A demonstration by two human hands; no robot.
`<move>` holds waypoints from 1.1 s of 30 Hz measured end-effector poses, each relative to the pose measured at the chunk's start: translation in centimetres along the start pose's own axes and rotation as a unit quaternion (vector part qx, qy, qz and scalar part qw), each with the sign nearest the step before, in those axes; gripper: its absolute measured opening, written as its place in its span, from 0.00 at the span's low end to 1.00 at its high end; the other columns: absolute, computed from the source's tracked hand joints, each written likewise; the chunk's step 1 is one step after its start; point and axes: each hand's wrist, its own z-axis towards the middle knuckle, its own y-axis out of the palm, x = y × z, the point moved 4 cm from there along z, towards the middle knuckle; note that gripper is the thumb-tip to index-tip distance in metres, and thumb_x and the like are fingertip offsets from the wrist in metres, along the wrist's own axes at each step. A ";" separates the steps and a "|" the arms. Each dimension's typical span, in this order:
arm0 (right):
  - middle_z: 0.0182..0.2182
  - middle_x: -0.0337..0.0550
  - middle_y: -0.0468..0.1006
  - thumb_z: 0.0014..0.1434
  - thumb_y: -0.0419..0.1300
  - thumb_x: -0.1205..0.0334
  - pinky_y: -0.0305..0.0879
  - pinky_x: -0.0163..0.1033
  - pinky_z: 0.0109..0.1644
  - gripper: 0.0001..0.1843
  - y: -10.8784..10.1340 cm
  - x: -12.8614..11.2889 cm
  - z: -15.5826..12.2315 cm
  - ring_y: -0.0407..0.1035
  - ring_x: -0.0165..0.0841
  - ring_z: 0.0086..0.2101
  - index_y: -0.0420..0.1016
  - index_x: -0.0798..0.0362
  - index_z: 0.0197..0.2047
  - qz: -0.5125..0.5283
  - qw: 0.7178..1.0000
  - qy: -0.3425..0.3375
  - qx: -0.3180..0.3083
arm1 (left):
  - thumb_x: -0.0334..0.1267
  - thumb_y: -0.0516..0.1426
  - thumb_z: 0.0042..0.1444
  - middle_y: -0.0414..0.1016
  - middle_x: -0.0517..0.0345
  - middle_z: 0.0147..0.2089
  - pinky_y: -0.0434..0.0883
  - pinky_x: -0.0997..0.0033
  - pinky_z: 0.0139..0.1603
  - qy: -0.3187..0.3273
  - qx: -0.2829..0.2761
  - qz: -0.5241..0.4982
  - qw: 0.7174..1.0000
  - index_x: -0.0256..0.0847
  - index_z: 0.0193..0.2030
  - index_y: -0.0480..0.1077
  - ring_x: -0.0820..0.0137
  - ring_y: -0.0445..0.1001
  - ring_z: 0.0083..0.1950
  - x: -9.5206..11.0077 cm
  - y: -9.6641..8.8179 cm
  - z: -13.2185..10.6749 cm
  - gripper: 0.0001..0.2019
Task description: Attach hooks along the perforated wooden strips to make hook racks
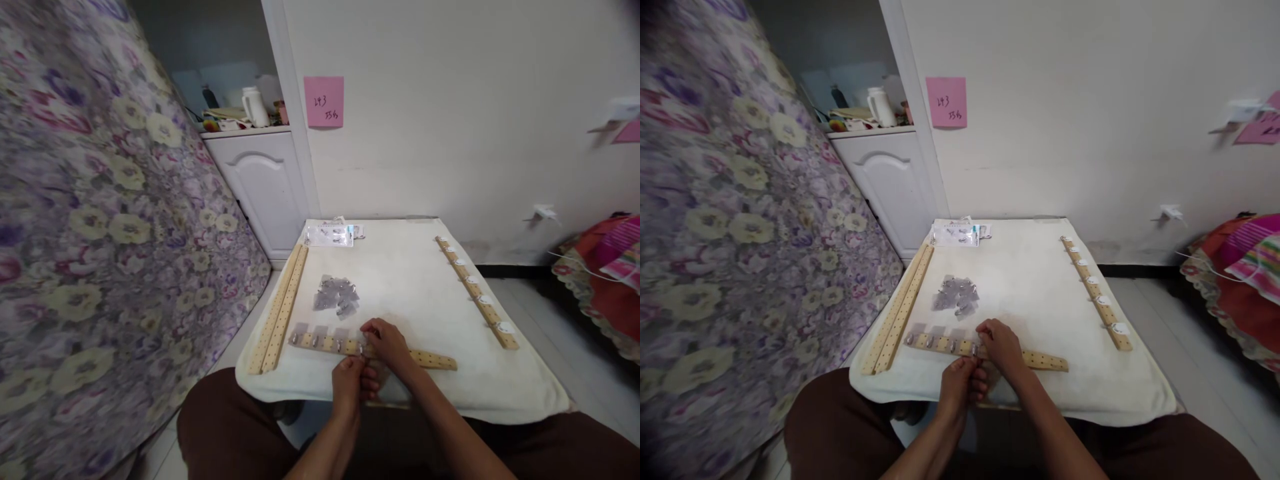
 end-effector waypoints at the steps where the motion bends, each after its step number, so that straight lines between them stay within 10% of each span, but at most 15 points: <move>1: 0.34 0.37 0.76 0.52 0.53 0.65 0.59 0.33 0.38 0.09 0.0 0.0 0.0 0.68 0.31 0.36 0.73 0.48 0.35 -0.002 1.000 0.000 0.000 | 0.45 0.56 0.45 0.71 0.62 0.19 0.59 0.79 0.13 0.000 0.001 0.001 1.000 0.38 0.29 0.62 0.76 0.67 0.14 0.0 0.0 0.0 0.12; 33: 0.29 0.36 0.74 0.46 0.60 0.59 0.57 0.33 0.33 0.13 -0.1 0.0 -0.5 0.66 0.29 0.30 0.72 0.49 0.38 -0.009 1.000 0.000 -0.019 | 0.43 0.55 0.46 0.70 0.62 0.18 0.59 0.79 0.13 -0.006 0.016 0.022 1.000 0.38 0.27 0.62 0.75 0.66 0.13 0.2 0.1 -0.1 0.10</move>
